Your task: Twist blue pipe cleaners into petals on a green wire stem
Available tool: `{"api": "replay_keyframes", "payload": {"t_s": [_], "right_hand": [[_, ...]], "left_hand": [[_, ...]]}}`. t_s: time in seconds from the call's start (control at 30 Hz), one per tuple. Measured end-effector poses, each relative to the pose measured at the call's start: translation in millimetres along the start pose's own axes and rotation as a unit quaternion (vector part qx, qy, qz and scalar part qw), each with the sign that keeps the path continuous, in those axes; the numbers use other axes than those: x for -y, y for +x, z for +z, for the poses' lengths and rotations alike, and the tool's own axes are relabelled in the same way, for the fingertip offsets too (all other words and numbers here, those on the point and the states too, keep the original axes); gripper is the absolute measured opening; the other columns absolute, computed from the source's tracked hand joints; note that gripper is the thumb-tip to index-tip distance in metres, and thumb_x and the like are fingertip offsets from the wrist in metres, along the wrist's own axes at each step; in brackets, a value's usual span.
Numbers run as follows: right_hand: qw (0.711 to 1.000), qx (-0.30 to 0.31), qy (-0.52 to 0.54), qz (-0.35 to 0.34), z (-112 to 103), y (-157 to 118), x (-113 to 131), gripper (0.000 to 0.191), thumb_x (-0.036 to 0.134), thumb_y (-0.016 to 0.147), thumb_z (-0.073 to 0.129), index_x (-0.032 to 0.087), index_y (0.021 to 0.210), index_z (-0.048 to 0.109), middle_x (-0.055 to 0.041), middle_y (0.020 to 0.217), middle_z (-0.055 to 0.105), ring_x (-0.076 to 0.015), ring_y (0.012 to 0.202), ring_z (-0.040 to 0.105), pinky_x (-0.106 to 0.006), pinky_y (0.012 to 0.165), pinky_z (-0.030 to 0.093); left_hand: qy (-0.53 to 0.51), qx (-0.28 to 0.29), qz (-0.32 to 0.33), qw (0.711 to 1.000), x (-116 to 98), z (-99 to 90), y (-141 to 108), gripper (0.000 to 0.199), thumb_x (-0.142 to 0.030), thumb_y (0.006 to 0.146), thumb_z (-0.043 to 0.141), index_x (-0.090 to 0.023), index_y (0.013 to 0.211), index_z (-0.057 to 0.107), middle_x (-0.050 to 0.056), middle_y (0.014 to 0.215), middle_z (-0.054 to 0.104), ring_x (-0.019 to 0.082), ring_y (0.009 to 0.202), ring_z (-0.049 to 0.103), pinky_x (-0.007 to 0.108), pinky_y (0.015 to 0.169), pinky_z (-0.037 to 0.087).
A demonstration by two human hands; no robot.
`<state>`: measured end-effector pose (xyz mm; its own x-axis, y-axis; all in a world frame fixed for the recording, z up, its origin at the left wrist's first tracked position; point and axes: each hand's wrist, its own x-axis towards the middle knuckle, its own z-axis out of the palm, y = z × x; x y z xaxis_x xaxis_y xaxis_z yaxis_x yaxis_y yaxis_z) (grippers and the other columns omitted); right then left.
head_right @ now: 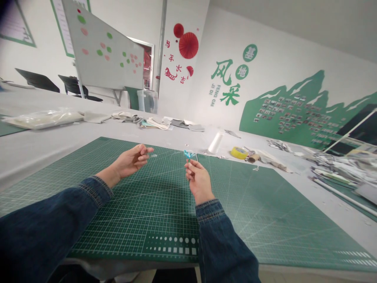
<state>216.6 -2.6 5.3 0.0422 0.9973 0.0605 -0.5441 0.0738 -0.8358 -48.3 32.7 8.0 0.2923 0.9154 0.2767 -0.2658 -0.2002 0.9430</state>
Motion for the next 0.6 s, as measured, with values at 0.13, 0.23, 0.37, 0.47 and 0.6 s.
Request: {"api": "replay_keyframes", "payload": {"t_s": [0.13,0.23,0.37,0.47,0.6], "right_hand": [[1.0,0.002,-0.013,0.003,1.3,-0.8,-0.8,0.019,0.01,0.061,0.076,0.016,0.077,0.067,-0.0003,0.065,0.062,-0.0053,0.047,0.041,-0.016,0.036,0.027],[1.0,0.0,-0.018,0.003,0.0,-1.3,2.1,0.019,0.01,0.062,0.076,0.016,0.077,0.068,-0.0002,0.065,0.063,-0.0052,0.047,0.04,-0.016,0.036,0.027],[1.0,-0.015,-0.015,-0.01,-9.4,0.6,12.5,0.019,0.008,0.061,0.075,0.015,0.077,0.068,-0.0002,0.065,0.063,-0.0037,0.045,0.038,-0.015,0.036,0.025],[0.999,-0.034,-0.006,-0.033,-16.1,3.0,18.9,0.019,0.008,0.06,0.075,0.016,0.076,0.067,0.0012,0.065,0.062,-0.0036,0.044,0.038,-0.015,0.035,0.024],[0.998,-0.037,-0.007,-0.043,-15.8,4.7,18.4,0.021,0.009,0.06,0.076,0.016,0.077,0.066,0.0002,0.066,0.063,-0.0046,0.046,0.041,-0.015,0.036,0.025]], "left_hand": [[0.007,0.043,-0.033,0.998,-2.3,8.8,0.4,0.033,-0.04,0.093,0.048,-0.019,0.069,0.04,-0.005,0.056,0.032,0.008,0.046,0.024,0.019,0.043,0.024],[0.045,0.035,-0.045,0.997,2.6,9.4,5.8,0.035,-0.037,0.09,0.054,-0.019,0.064,0.038,-0.006,0.053,0.031,0.006,0.044,0.022,0.018,0.042,0.019],[0.106,-0.028,-0.023,0.994,5.9,-7.4,11.5,0.036,-0.038,0.089,0.053,-0.02,0.063,0.036,-0.008,0.052,0.028,0.006,0.042,0.019,0.019,0.041,0.016],[0.161,-0.071,-0.003,0.984,8.7,-24.2,13.0,0.033,-0.039,0.089,0.049,-0.02,0.064,0.036,-0.008,0.05,0.028,0.007,0.042,0.02,0.02,0.042,0.017],[0.258,-0.082,0.019,0.963,13.3,-35.7,23.5,0.033,-0.038,0.087,0.052,-0.019,0.061,0.043,-0.005,0.05,0.04,0.009,0.046,0.033,0.021,0.047,0.028]]}}
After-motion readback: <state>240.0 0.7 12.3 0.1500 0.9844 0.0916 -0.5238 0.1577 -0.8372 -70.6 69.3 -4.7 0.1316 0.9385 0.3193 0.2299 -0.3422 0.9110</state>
